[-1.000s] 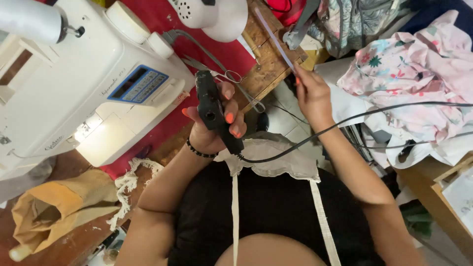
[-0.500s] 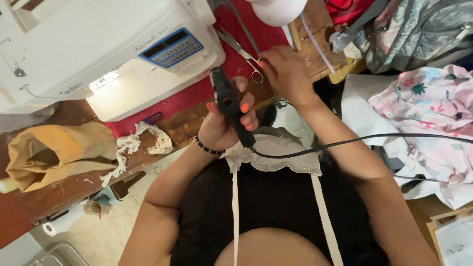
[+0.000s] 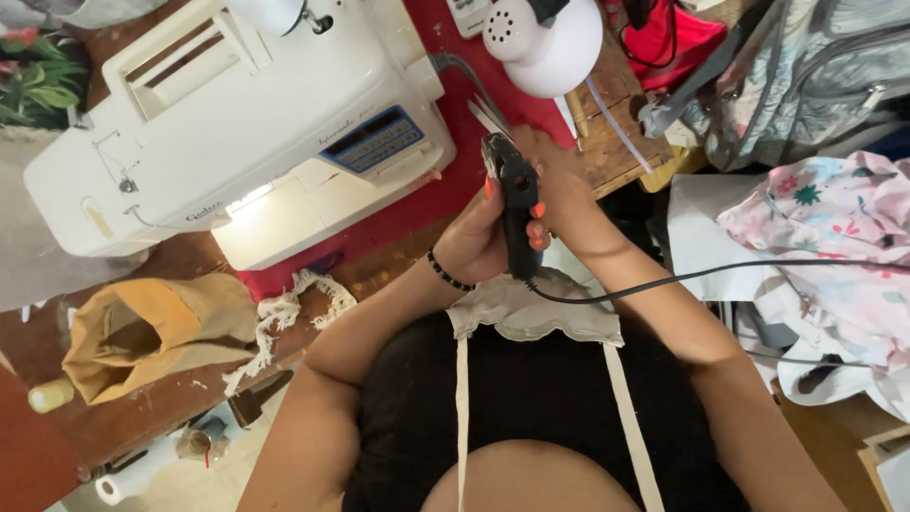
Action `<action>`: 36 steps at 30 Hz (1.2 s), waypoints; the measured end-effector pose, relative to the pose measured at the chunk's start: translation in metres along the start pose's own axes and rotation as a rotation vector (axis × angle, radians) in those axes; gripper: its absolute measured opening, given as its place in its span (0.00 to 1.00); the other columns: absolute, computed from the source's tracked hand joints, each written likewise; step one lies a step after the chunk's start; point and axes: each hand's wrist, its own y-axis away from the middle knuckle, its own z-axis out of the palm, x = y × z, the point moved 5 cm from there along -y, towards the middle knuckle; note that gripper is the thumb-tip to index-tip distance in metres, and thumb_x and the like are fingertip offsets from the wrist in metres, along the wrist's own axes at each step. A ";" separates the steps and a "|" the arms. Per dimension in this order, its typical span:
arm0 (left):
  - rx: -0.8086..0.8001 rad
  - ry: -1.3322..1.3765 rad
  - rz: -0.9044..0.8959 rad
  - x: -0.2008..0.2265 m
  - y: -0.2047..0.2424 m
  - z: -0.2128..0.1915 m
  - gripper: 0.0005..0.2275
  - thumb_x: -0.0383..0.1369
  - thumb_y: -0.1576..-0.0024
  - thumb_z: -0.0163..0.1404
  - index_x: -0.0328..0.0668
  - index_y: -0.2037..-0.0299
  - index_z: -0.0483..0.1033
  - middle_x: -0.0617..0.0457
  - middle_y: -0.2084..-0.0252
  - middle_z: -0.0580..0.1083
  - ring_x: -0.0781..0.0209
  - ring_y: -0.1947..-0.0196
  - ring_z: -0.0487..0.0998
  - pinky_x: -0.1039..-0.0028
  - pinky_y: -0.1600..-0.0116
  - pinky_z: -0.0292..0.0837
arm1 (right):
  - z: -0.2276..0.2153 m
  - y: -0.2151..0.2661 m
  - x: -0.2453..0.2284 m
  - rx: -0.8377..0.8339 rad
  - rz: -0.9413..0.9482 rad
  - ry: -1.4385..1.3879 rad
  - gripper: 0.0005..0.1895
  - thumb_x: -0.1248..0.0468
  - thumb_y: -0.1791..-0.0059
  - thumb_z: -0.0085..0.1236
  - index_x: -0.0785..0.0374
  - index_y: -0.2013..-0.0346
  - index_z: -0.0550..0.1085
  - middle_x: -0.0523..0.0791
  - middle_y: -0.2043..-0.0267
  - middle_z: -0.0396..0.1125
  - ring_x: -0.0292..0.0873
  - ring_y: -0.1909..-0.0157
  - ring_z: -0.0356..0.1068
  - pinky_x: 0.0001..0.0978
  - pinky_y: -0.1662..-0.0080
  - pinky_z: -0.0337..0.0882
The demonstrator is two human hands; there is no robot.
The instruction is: Using a hot glue gun to attach decorative lace trim to the edges of a fabric garment.
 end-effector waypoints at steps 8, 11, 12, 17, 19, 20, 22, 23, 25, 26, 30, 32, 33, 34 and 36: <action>-0.233 -0.080 -0.151 -0.013 -0.046 0.024 0.24 0.50 0.36 0.50 0.44 0.40 0.61 0.49 0.59 0.71 0.62 0.63 0.76 0.72 0.55 0.76 | -0.004 0.238 0.138 -0.120 0.518 -0.179 0.16 0.48 0.43 0.44 0.50 0.46 0.70 0.52 0.62 0.76 0.57 0.58 0.76 0.50 0.52 0.70; -0.225 -0.088 -0.288 -0.021 -0.057 0.039 0.25 0.52 0.40 0.56 0.46 0.43 0.63 0.52 0.61 0.71 0.66 0.65 0.74 0.77 0.57 0.73 | -0.021 0.320 0.133 0.034 0.604 -0.419 0.16 0.51 0.43 0.46 0.54 0.63 0.78 0.41 0.70 0.77 0.38 0.67 0.75 0.30 0.58 0.67; -0.216 -0.120 -0.302 -0.025 -0.061 0.041 0.25 0.53 0.41 0.56 0.47 0.43 0.64 0.53 0.62 0.70 0.66 0.66 0.73 0.78 0.59 0.72 | -0.033 0.345 0.122 0.192 0.493 -0.538 0.16 0.56 0.44 0.50 0.58 0.68 0.81 0.37 0.68 0.78 0.33 0.66 0.71 0.24 0.57 0.65; -0.267 -0.111 -0.471 -0.053 -0.077 0.041 0.27 0.55 0.45 0.58 0.51 0.45 0.62 0.56 0.65 0.71 0.68 0.69 0.73 0.79 0.61 0.70 | -0.056 0.381 0.077 0.734 0.380 -0.847 0.02 0.73 0.47 0.54 0.71 0.62 0.70 0.53 0.55 0.74 0.44 0.54 0.76 0.32 0.48 0.78; -0.297 -0.100 -0.519 -0.060 -0.077 0.044 0.25 0.53 0.43 0.56 0.51 0.44 0.62 0.54 0.64 0.70 0.67 0.67 0.72 0.79 0.59 0.69 | -0.074 0.365 0.064 0.836 0.377 -0.699 0.09 0.75 0.47 0.58 0.68 0.66 0.66 0.48 0.58 0.72 0.38 0.52 0.72 0.27 0.47 0.75; -0.289 -0.099 -0.541 -0.063 -0.078 0.046 0.27 0.53 0.44 0.59 0.51 0.44 0.62 0.54 0.63 0.70 0.67 0.67 0.73 0.78 0.59 0.70 | -0.089 0.350 0.050 0.813 0.306 -0.435 0.06 0.70 0.47 0.60 0.66 0.61 0.71 0.47 0.56 0.74 0.40 0.52 0.75 0.28 0.49 0.74; -0.281 -0.101 -0.573 -0.067 -0.076 0.047 0.28 0.52 0.46 0.63 0.52 0.44 0.62 0.54 0.63 0.71 0.67 0.67 0.74 0.78 0.59 0.70 | -0.111 0.326 0.028 0.779 0.246 -0.178 0.08 0.65 0.47 0.63 0.65 0.56 0.76 0.47 0.54 0.77 0.42 0.52 0.77 0.29 0.52 0.74; -0.270 -0.109 -0.576 -0.068 -0.075 0.045 0.28 0.50 0.46 0.63 0.51 0.43 0.62 0.53 0.64 0.71 0.66 0.67 0.74 0.77 0.59 0.71 | -0.119 0.316 0.016 0.748 0.171 -0.095 0.08 0.64 0.46 0.61 0.65 0.56 0.75 0.46 0.55 0.77 0.41 0.56 0.77 0.30 0.57 0.74; -0.254 -0.115 -0.584 -0.069 -0.071 0.041 0.28 0.49 0.46 0.64 0.51 0.43 0.62 0.52 0.64 0.71 0.65 0.67 0.74 0.76 0.58 0.72 | -0.127 0.303 0.005 0.712 0.103 -0.017 0.08 0.63 0.45 0.60 0.65 0.56 0.74 0.45 0.56 0.77 0.40 0.61 0.77 0.31 0.62 0.74; -0.227 -0.117 -0.573 -0.068 -0.069 0.037 0.28 0.49 0.45 0.63 0.50 0.41 0.63 0.50 0.62 0.71 0.63 0.66 0.73 0.74 0.56 0.72 | -0.128 0.300 0.004 0.703 0.098 0.049 0.08 0.63 0.44 0.61 0.65 0.56 0.74 0.45 0.59 0.76 0.41 0.64 0.75 0.33 0.65 0.73; -0.209 -0.202 -0.479 -0.059 -0.065 0.040 0.26 0.47 0.42 0.61 0.47 0.40 0.65 0.46 0.59 0.72 0.59 0.64 0.73 0.70 0.56 0.71 | -0.130 0.289 0.007 0.640 0.104 0.110 0.08 0.64 0.43 0.60 0.65 0.55 0.72 0.46 0.62 0.74 0.44 0.70 0.72 0.38 0.72 0.69; -0.182 -0.185 -0.479 -0.057 -0.061 0.037 0.25 0.49 0.40 0.57 0.47 0.40 0.65 0.48 0.59 0.70 0.60 0.65 0.72 0.71 0.56 0.70 | -0.138 0.282 0.004 0.597 0.081 -0.037 0.08 0.64 0.43 0.54 0.65 0.50 0.72 0.46 0.59 0.74 0.43 0.66 0.74 0.35 0.65 0.70; -0.163 -0.170 -0.489 -0.057 -0.060 0.035 0.24 0.50 0.38 0.54 0.48 0.39 0.64 0.49 0.60 0.68 0.62 0.65 0.70 0.73 0.56 0.69 | -0.141 0.279 0.003 0.559 0.066 -0.180 0.12 0.65 0.42 0.49 0.65 0.45 0.73 0.46 0.55 0.74 0.43 0.61 0.76 0.32 0.58 0.71; -0.162 -0.173 -0.484 -0.056 -0.060 0.035 0.24 0.50 0.38 0.54 0.48 0.39 0.64 0.49 0.60 0.68 0.62 0.65 0.70 0.73 0.56 0.69 | -0.143 0.274 0.002 0.559 0.060 -0.181 0.12 0.65 0.42 0.49 0.65 0.45 0.73 0.46 0.55 0.74 0.43 0.61 0.76 0.32 0.58 0.71; -0.151 -0.086 -0.519 -0.058 -0.060 0.036 0.22 0.50 0.37 0.51 0.49 0.40 0.64 0.51 0.60 0.69 0.64 0.65 0.71 0.75 0.57 0.68 | -0.149 0.267 -0.006 0.564 -0.076 -0.141 0.22 0.74 0.44 0.53 0.66 0.33 0.70 0.47 0.65 0.71 0.47 0.64 0.67 0.38 0.57 0.69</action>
